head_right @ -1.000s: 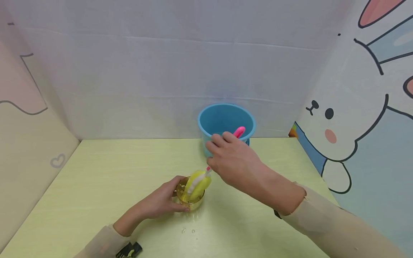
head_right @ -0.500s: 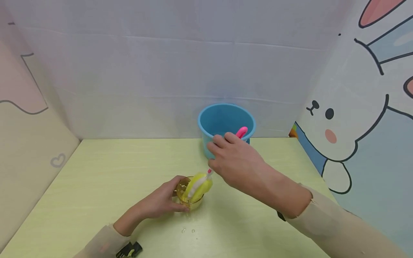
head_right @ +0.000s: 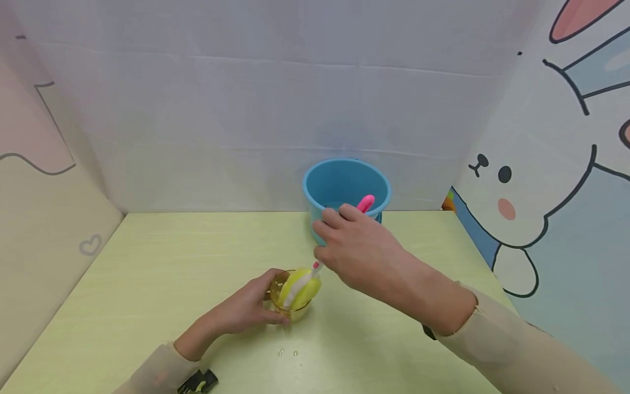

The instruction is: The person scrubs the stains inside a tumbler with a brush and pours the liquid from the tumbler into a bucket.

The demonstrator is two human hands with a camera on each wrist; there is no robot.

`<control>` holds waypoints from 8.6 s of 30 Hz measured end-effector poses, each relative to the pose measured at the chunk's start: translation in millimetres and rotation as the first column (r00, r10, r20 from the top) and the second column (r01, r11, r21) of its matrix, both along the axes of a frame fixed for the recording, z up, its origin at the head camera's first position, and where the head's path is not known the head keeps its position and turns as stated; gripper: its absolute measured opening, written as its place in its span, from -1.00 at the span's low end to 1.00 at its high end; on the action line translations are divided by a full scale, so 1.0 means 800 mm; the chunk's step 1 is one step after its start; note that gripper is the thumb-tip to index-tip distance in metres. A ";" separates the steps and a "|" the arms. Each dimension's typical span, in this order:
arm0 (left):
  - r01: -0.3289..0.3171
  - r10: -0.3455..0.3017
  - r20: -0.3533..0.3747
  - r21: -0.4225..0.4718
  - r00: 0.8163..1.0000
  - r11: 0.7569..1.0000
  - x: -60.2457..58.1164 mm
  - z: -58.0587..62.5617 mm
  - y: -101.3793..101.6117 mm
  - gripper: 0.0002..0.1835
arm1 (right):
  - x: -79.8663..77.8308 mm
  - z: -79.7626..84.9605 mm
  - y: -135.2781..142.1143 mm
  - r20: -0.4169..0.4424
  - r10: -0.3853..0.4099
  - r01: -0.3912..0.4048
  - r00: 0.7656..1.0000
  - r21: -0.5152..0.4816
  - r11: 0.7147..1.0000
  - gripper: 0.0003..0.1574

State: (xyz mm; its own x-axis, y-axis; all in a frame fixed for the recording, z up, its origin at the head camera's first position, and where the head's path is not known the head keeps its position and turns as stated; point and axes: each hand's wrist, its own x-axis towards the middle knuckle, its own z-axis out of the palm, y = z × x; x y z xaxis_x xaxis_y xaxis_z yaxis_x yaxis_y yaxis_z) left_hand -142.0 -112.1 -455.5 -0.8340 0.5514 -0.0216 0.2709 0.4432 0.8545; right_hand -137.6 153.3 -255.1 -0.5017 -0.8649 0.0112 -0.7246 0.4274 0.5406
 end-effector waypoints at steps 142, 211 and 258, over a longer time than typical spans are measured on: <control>-0.004 0.004 0.004 -0.014 1.000 1.000 0.001 -0.001 0.003 -0.06 | -0.047 -0.106 0.164 0.490 0.030 0.250 0.871 -0.494 0.833 -0.53; -0.026 0.027 0.033 -0.025 0.999 0.999 0.002 0.001 0.003 -0.03 | -0.074 -0.219 0.211 0.767 -0.039 0.546 0.640 -0.419 0.725 -0.72; -0.031 0.032 0.012 -0.048 0.999 0.998 0.003 0.000 0.003 -0.01 | -0.079 -0.184 0.204 0.743 -0.146 0.615 0.653 -0.408 0.675 -0.57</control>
